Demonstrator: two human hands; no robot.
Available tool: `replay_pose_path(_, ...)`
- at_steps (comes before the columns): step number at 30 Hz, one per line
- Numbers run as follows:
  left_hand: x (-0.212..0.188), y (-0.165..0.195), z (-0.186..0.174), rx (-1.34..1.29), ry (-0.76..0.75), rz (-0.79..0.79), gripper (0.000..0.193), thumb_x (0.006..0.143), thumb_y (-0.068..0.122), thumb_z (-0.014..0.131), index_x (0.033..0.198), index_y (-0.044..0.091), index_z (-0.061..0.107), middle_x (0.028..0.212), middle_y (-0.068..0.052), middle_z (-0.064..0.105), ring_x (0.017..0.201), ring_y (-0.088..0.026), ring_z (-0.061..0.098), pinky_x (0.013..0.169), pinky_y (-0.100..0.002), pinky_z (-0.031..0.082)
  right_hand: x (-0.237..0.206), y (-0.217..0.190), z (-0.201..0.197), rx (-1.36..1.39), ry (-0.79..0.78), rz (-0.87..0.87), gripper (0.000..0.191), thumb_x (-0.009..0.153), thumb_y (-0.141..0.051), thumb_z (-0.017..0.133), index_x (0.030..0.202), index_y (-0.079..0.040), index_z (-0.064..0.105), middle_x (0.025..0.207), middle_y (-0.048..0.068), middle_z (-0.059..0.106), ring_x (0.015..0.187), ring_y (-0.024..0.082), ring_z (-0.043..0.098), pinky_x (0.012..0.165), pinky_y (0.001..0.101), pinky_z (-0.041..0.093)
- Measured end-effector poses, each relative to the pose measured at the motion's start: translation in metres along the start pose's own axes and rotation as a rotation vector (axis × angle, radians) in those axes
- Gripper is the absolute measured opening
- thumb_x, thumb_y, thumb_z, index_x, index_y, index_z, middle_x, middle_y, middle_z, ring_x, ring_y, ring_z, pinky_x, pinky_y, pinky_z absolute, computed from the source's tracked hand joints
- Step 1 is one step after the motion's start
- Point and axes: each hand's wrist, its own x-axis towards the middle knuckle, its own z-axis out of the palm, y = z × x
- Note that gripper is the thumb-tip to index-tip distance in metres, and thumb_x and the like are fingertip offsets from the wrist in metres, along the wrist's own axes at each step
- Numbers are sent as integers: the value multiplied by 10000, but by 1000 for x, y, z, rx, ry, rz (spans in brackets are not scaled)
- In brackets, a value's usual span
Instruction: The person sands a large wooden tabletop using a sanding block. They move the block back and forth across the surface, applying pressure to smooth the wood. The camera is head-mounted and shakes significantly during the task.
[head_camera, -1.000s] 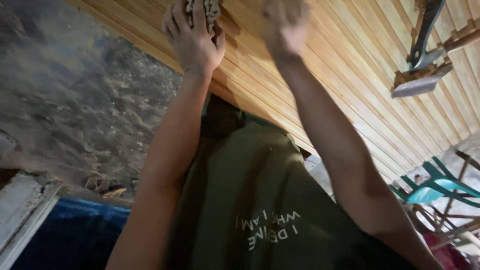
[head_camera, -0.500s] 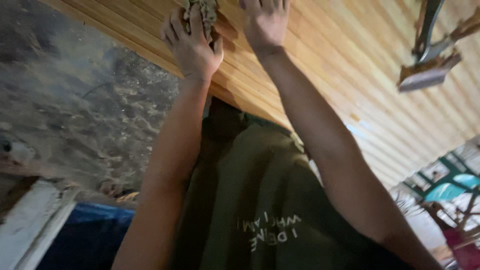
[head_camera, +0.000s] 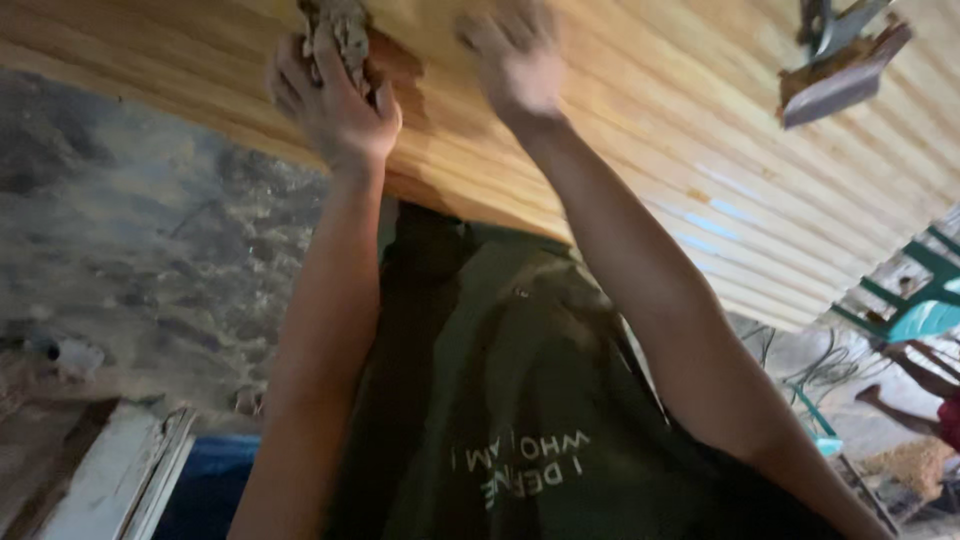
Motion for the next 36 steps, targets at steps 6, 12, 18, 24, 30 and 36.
replay_pose_path(6,-2,-2,6,64,-26,-26,776,1007,541,784,1561,248,326,1550,-218,258,1422,-466,277,1186,-685,299,-77,71,-58,145,56,258,97,922,-111,777,862,-128,702,895,59,673,908,319,588,843,457,452)
replay_pose_path(12,-5,0,4,-8,-20,-11,707,1064,455,739,1592,274,304,1604,-144,245,1485,-421,270,1251,-662,312,-57,56,-35,68,7,176,111,947,-168,808,921,-107,718,897,82,677,949,322,590,897,482,440)
replay_pose_path(18,-2,5,-2,-2,-113,-75,731,1009,448,796,1552,257,345,1572,-183,279,1443,-457,296,1150,-684,341,-101,100,-81,87,-63,262,190,908,-137,800,1097,-122,813,890,76,674,897,318,583,868,510,400)
replay_pose_path(24,-4,5,1,73,-197,-95,805,946,439,790,1561,184,338,1501,-312,330,1354,-585,330,1106,-723,295,-70,68,-57,26,4,148,38,898,-208,810,920,-221,781,942,46,694,1012,316,590,894,489,405)
replay_pose_path(30,-5,11,-1,47,-214,-101,696,1080,467,730,1581,183,338,1504,-276,413,1372,-536,386,1167,-696,307,-87,79,-44,88,64,161,97,932,-172,728,981,-220,797,1105,64,700,1152,342,563,1034,526,368)
replay_pose_path(36,-6,8,2,0,-98,-53,657,999,423,735,1498,128,424,1465,-241,447,1322,-506,401,1051,-680,354,-218,168,-147,43,-131,537,275,985,-213,846,828,-98,651,893,44,623,992,297,524,923,480,415)
